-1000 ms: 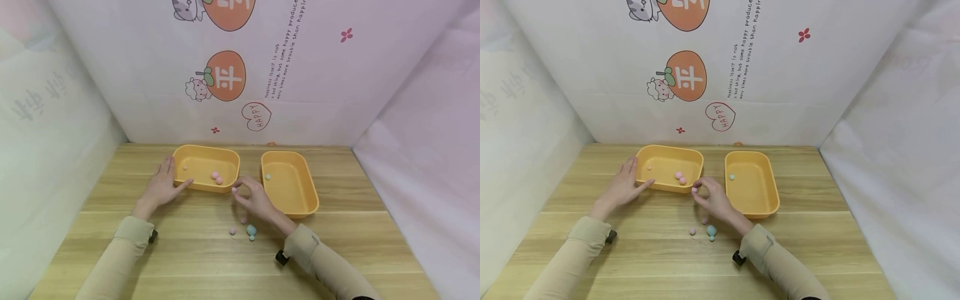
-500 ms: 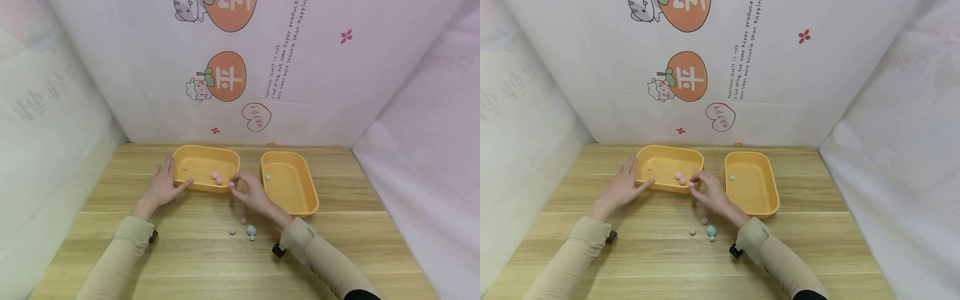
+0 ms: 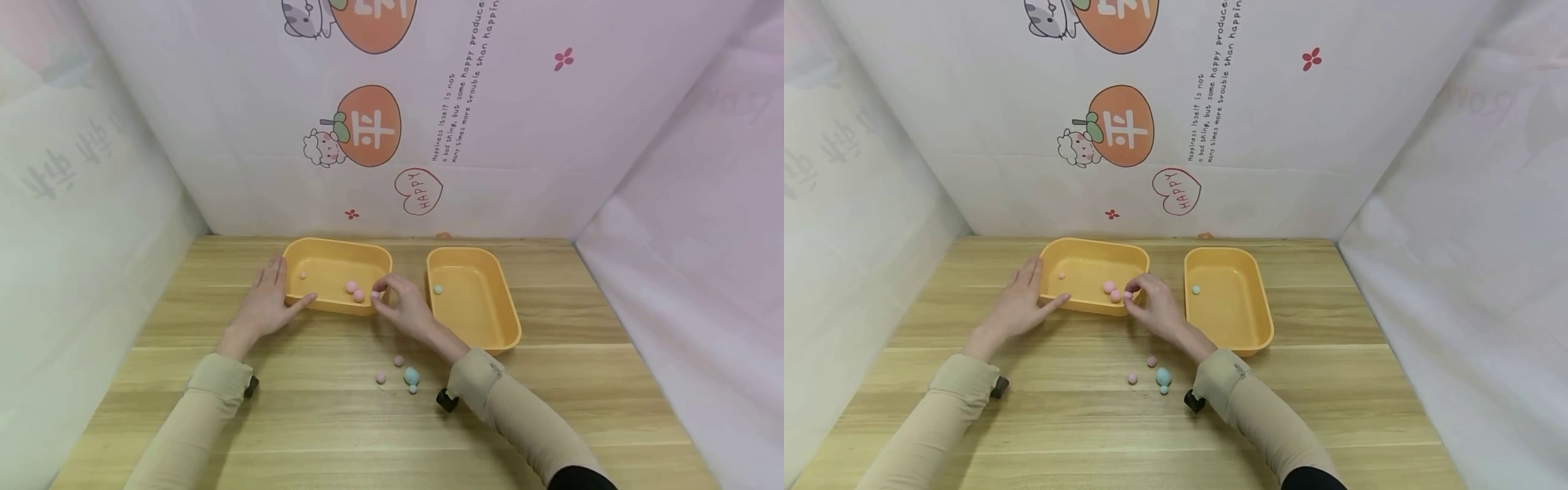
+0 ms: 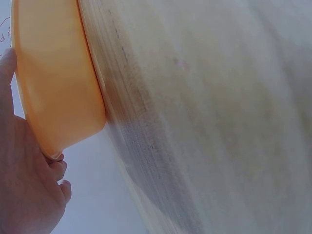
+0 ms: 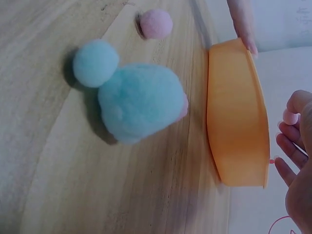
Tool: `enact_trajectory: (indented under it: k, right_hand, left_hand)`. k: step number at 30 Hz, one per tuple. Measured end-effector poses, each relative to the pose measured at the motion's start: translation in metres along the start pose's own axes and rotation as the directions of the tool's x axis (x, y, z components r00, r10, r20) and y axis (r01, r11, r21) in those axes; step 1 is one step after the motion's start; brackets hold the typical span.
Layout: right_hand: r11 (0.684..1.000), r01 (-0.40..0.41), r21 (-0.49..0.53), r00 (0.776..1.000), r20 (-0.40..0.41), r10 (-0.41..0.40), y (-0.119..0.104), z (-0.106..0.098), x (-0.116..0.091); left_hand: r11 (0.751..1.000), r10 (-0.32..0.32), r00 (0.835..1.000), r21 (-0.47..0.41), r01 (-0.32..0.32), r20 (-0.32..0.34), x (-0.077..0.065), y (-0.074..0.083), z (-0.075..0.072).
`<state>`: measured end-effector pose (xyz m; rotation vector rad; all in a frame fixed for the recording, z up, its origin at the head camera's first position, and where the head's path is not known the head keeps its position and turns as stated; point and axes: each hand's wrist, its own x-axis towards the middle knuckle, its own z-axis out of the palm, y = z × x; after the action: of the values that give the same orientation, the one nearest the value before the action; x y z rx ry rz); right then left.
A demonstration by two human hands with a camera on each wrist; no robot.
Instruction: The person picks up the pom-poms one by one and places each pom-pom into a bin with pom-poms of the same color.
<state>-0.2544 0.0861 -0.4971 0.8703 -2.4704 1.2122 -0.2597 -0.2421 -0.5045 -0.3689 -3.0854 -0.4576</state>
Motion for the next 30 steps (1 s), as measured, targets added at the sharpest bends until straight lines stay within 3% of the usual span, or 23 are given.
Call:
enact_trajectory:
  k: [15, 30]
  right_hand:
    - [0.997, -0.076, -0.016, 0.997, 0.017, 0.076, -0.004, 0.012, 0.006]
    - [0.987, -0.152, 0.060, 0.988, 0.034, 0.150, 0.002, 0.024, 0.020]
  left_hand:
    - [1.000, -0.003, 1.000, -0.011, 0.003, -0.010, -0.003, -0.001, 0.004]
    - [1.000, -0.001, 1.000, -0.007, 0.001, -0.005, -0.002, -0.001, 0.001]
